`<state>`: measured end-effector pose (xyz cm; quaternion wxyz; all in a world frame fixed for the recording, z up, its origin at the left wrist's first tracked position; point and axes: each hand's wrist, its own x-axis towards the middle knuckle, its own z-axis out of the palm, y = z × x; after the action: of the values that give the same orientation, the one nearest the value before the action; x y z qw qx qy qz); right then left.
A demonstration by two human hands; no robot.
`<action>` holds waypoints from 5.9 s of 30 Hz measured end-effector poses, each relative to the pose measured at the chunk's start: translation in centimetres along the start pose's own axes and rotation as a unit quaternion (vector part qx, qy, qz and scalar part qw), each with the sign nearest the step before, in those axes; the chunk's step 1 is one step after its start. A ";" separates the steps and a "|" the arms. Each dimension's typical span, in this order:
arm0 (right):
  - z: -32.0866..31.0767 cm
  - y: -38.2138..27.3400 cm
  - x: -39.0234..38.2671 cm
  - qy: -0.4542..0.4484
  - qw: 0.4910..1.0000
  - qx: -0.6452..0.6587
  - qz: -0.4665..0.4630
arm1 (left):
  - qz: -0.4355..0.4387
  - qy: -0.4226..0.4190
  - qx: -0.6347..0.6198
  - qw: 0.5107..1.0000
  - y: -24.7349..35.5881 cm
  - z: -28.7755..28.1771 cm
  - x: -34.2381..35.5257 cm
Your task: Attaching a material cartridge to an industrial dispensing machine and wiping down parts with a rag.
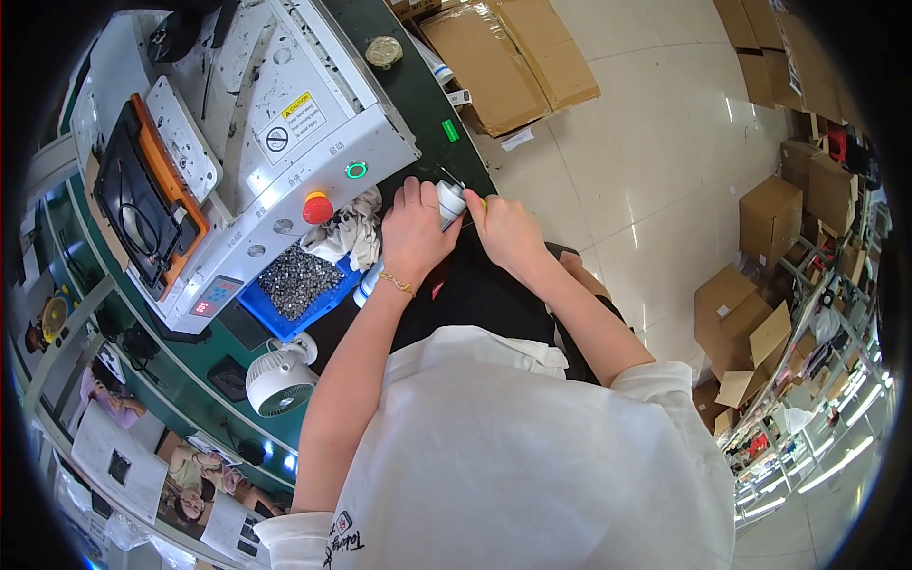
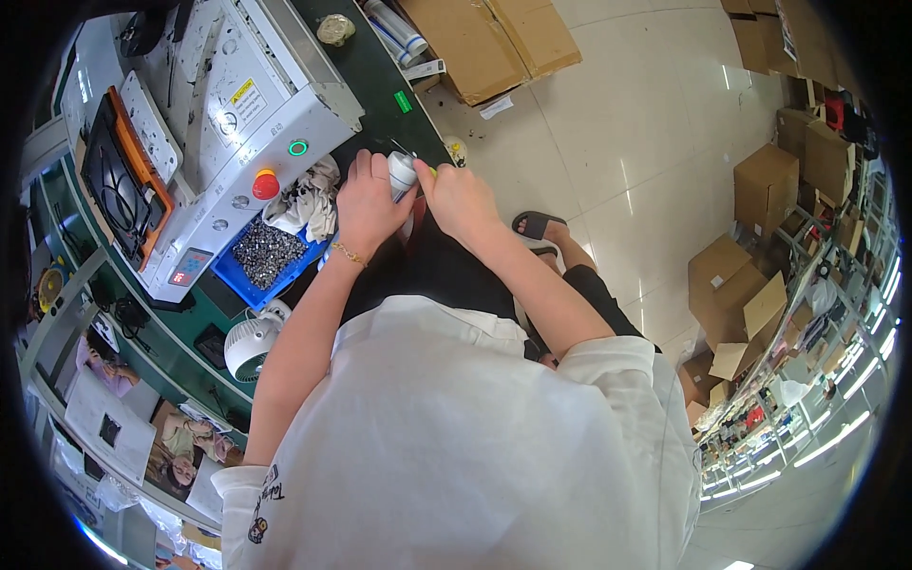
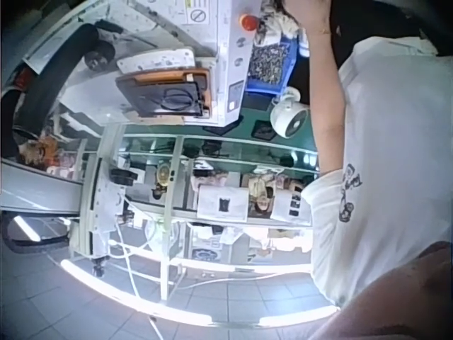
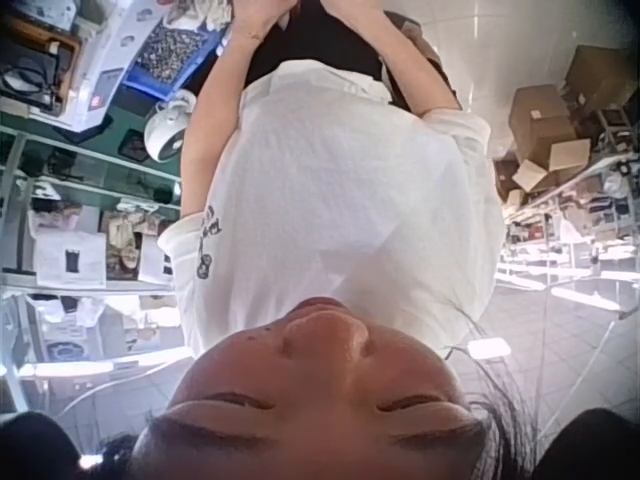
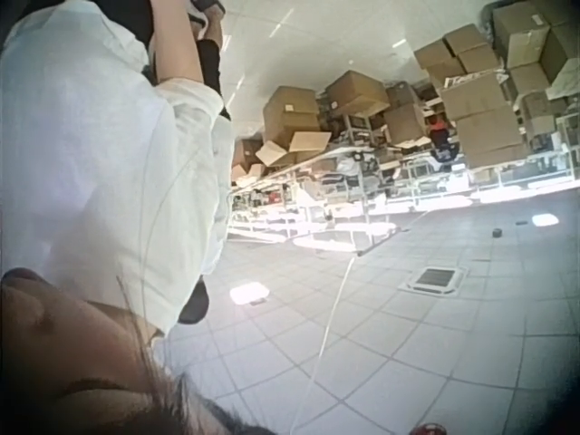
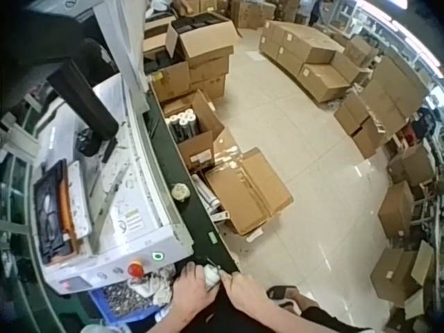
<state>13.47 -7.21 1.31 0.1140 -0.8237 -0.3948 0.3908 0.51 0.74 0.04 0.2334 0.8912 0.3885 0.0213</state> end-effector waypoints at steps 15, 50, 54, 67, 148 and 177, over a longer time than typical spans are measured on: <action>-0.5 -0.5 0.9 -0.017 1.000 -0.015 -0.016 | -0.018 -0.070 -0.015 0.997 -0.9 -0.7 1.0; -8.6 5.8 6.5 -0.036 0.945 -0.239 -0.221 | 0.002 -0.062 -0.179 0.982 0.2 -5.7 -0.5; -10.4 3.9 10.2 -0.021 0.936 -0.241 -0.257 | -0.023 -0.026 -0.237 0.971 0.4 -6.8 -1.5; -13.8 2.1 13.4 -0.007 0.934 -0.246 -0.257 | -0.008 0.038 -0.241 0.970 2.3 -8.6 -3.2; -6.2 -4.3 10.8 0.098 0.889 -0.066 -0.442 | -0.082 0.213 -0.216 0.949 1.0 -14.9 -7.1; -13.9 -48.4 -6.2 0.196 0.656 0.367 -0.629 | -0.096 0.158 -0.789 0.586 -9.2 -39.0 -12.2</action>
<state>-5.85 21.92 38.07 0.7005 -0.3270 -0.6116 0.1687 -22.78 13.14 32.53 0.7806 0.2974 0.3329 0.4376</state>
